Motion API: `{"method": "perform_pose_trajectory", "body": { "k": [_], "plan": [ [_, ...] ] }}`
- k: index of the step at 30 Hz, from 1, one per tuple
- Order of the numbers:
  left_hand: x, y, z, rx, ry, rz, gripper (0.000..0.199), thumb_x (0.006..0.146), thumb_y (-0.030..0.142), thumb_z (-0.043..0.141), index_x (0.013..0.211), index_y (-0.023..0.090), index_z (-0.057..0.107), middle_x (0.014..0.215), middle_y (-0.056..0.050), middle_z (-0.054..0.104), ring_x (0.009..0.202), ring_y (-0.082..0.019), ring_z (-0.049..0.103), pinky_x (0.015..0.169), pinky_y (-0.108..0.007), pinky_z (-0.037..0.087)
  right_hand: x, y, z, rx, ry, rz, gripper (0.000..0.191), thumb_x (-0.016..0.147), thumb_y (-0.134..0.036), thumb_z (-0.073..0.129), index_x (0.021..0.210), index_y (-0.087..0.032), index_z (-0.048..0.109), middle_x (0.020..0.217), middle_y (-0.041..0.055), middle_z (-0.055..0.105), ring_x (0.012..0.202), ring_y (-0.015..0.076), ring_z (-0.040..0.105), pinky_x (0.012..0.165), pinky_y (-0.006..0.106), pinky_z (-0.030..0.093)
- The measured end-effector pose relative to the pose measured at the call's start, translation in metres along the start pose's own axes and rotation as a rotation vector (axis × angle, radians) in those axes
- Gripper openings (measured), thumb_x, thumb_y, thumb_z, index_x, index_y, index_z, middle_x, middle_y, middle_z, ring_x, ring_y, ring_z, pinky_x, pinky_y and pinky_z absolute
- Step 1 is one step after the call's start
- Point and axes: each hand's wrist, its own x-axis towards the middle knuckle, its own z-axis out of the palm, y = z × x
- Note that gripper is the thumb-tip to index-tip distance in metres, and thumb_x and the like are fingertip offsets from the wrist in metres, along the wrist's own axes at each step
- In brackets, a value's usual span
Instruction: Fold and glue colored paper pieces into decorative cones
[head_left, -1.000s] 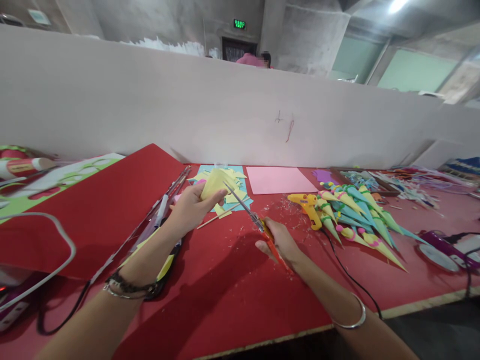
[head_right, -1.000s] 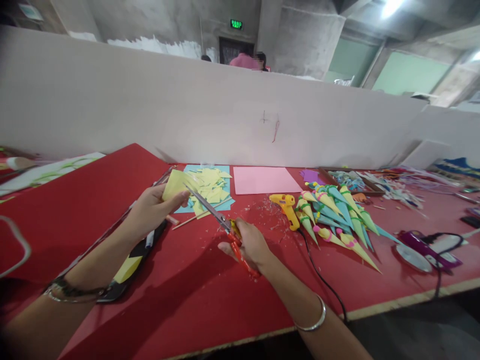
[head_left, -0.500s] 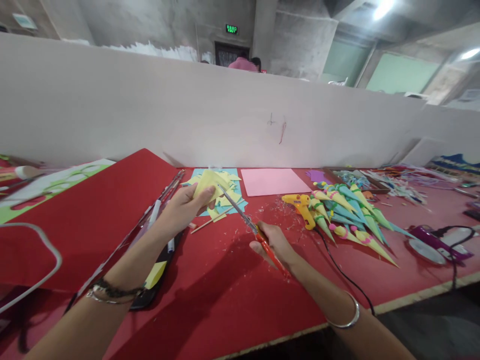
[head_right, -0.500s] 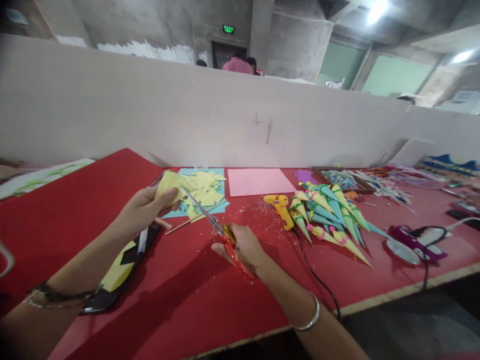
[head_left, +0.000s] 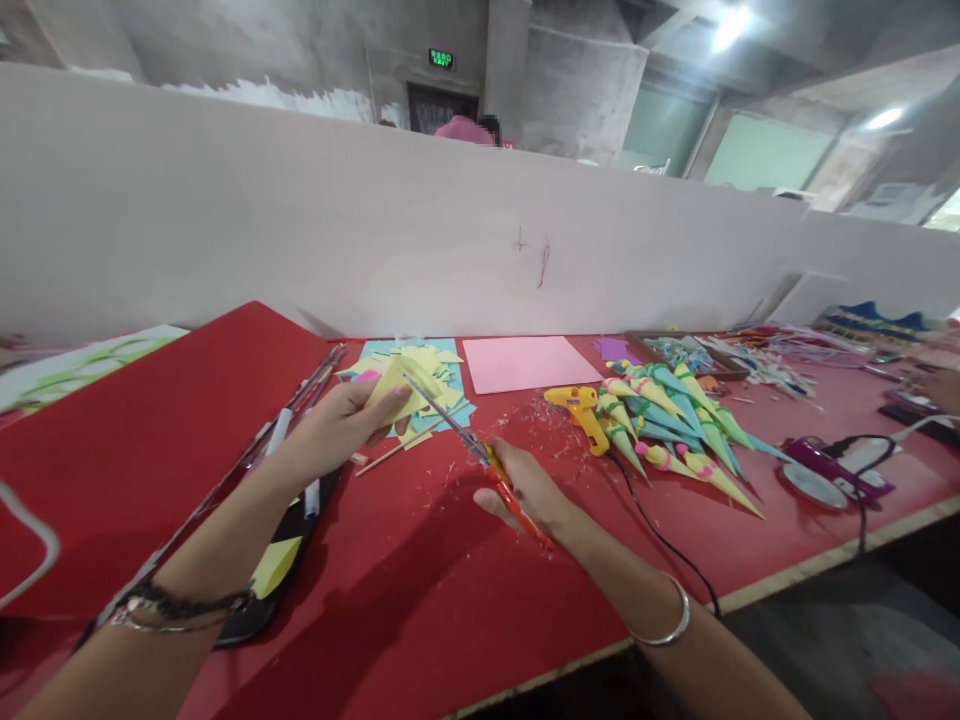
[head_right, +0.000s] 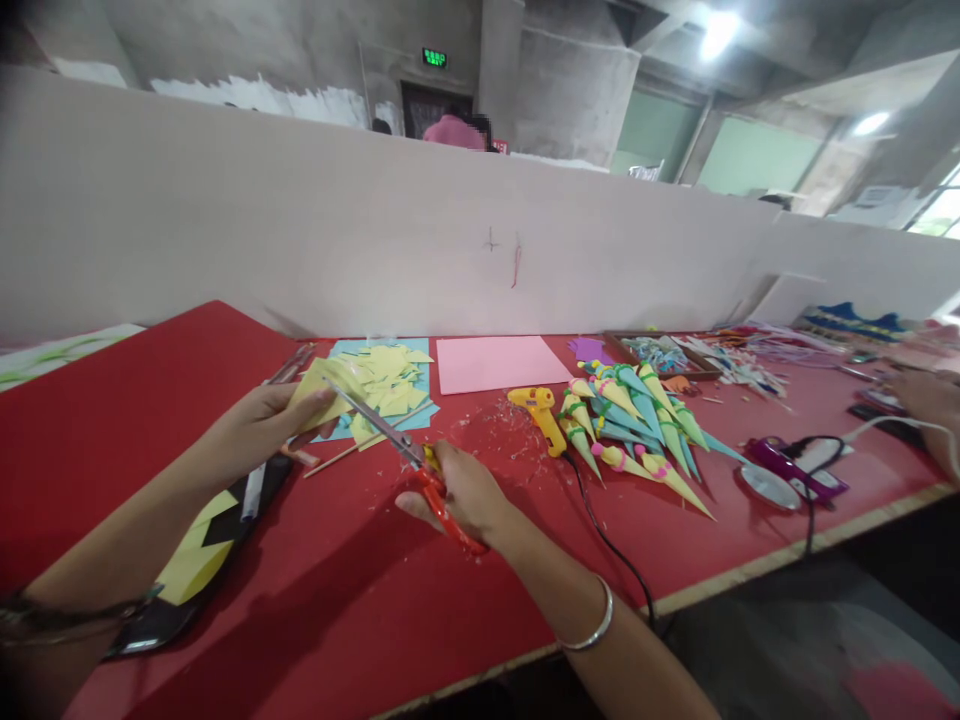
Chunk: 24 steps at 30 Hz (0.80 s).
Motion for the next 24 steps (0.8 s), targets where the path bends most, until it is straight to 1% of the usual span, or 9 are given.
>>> {"method": "perform_pose_trajectory", "body": {
  "k": [2,3,8,13,18,24],
  "plan": [
    [-0.001,0.003,-0.002,0.041,-0.184,0.017,0.043,0.076,0.051,0.044,0.051,0.018,0.055,0.043,0.001,0.046,0.038,-0.009,0.044,0.036,-0.019,0.039,0.001,-0.002,-0.001,0.007,-0.009,0.017,0.031,0.072,-0.046,0.051,0.075,-0.021,0.033,0.063,-0.0030,0.040,0.055,0.0122,0.038,0.051,0.023,0.028],
    [-0.002,0.005,-0.003,0.059,-0.236,0.025,0.044,0.077,0.051,0.041,0.053,0.018,0.055,0.044,0.001,0.047,0.040,-0.009,0.045,0.037,-0.019,0.039,0.001,-0.003,-0.002,0.015,-0.013,0.023,0.032,0.072,-0.047,0.051,0.073,-0.021,0.033,0.063,-0.0032,0.040,0.054,0.0117,0.037,0.051,0.023,0.027],
    [-0.005,0.012,-0.005,0.079,-0.219,0.071,0.043,0.080,0.048,0.037,0.056,0.016,0.053,0.046,0.002,0.045,0.039,-0.007,0.042,0.037,-0.017,0.037,0.000,-0.001,-0.002,0.026,-0.015,0.004,0.035,0.073,-0.053,0.047,0.071,-0.021,0.032,0.061,-0.0037,0.038,0.052,0.0105,0.035,0.049,0.022,0.025],
    [-0.004,0.009,-0.004,0.067,-0.245,0.092,0.041,0.083,0.045,0.034,0.060,0.016,0.051,0.047,0.003,0.045,0.034,-0.007,0.042,0.033,-0.017,0.034,0.000,0.001,-0.001,0.017,-0.003,-0.041,0.036,0.074,-0.055,0.043,0.072,-0.020,0.032,0.060,-0.0034,0.038,0.051,0.0107,0.035,0.049,0.022,0.025],
    [-0.003,0.006,-0.005,0.082,-0.234,0.147,0.044,0.084,0.045,0.034,0.056,0.016,0.051,0.044,0.004,0.042,0.036,-0.006,0.042,0.037,-0.017,0.036,-0.001,-0.002,-0.003,-0.013,-0.005,-0.018,0.032,0.074,-0.050,0.044,0.074,-0.020,0.034,0.062,-0.0026,0.040,0.054,0.0117,0.037,0.050,0.023,0.026],
    [-0.004,0.006,-0.005,0.071,-0.220,0.116,0.044,0.083,0.046,0.035,0.055,0.016,0.052,0.045,0.003,0.043,0.037,-0.006,0.042,0.038,-0.018,0.036,-0.002,-0.005,-0.003,-0.016,-0.017,-0.006,0.030,0.073,-0.047,0.047,0.073,-0.021,0.033,0.063,-0.0024,0.041,0.054,0.0116,0.037,0.051,0.023,0.027]
  ]
}}
